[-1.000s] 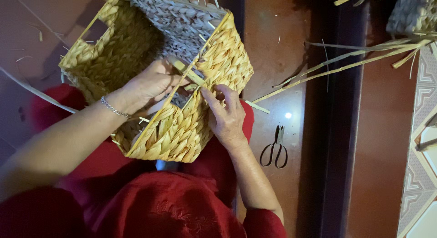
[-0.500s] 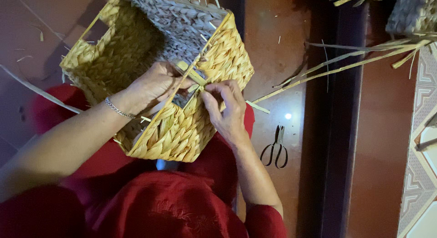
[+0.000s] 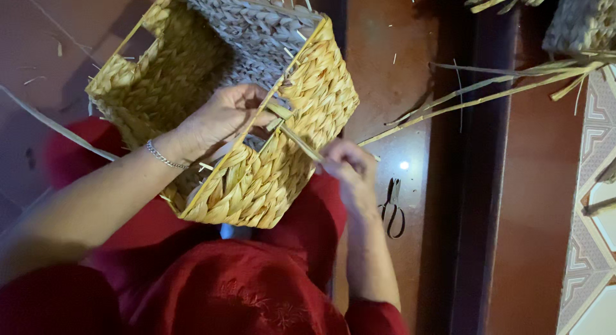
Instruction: The person sits on the floor with a woven water-hyacinth basket on their lap and weaves a flat palm-leaf strip around the basket's rim, tucking and tightening the strip along the edge. They pick up scissors at one point and continue binding the strip around the rim by hand.
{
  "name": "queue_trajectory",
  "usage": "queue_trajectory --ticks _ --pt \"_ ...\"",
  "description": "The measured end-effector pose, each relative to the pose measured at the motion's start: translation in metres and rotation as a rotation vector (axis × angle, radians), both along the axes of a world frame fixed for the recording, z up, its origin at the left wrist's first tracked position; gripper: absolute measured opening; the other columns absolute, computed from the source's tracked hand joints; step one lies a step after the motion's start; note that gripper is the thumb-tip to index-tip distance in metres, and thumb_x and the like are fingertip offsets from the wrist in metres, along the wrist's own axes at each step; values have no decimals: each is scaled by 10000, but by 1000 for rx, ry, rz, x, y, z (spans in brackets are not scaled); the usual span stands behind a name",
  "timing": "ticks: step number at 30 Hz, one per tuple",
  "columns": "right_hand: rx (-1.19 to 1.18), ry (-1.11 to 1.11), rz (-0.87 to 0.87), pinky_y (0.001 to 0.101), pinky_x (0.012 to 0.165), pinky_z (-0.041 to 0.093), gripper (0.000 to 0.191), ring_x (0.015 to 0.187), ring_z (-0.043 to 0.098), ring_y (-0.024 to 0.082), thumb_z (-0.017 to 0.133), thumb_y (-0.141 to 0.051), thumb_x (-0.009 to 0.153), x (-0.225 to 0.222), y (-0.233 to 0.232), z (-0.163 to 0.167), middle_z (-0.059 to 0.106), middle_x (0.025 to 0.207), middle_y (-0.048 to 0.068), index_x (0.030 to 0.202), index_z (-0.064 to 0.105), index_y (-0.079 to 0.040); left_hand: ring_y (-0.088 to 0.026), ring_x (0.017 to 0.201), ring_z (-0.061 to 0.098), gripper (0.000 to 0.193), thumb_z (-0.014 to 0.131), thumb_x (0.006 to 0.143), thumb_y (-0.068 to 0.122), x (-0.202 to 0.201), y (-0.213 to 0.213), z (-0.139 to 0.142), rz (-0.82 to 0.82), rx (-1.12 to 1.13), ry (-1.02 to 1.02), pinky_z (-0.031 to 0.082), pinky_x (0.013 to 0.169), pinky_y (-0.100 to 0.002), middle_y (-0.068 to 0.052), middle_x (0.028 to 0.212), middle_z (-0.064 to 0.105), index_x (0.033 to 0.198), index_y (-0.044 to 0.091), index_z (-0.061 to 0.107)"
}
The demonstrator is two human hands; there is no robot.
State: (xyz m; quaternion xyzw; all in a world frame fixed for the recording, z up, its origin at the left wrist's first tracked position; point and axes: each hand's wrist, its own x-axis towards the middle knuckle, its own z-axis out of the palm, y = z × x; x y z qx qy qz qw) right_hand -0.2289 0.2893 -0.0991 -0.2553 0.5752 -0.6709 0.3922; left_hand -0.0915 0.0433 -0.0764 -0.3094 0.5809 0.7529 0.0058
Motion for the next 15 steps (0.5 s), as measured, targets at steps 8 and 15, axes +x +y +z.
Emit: queue_trajectory --ticks 8,15 --pt "323 12 11 312 707 517 125 771 662 180 659 44 752 9 72 8 665 831 95 726 569 -39 -111 936 724 291 747 883 181 4 2 -11 -26 136 102 580 886 -239 -95 1055 764 1114 6 726" --pt "208 55 239 260 988 513 408 1106 644 97 675 -148 824 -17 47 26 679 1197 -12 1225 624 -86 -122 862 709 275 784 866 190 1 3 -11 -49 58 -4 577 803 -260 -93 998 771 1060 5 724"
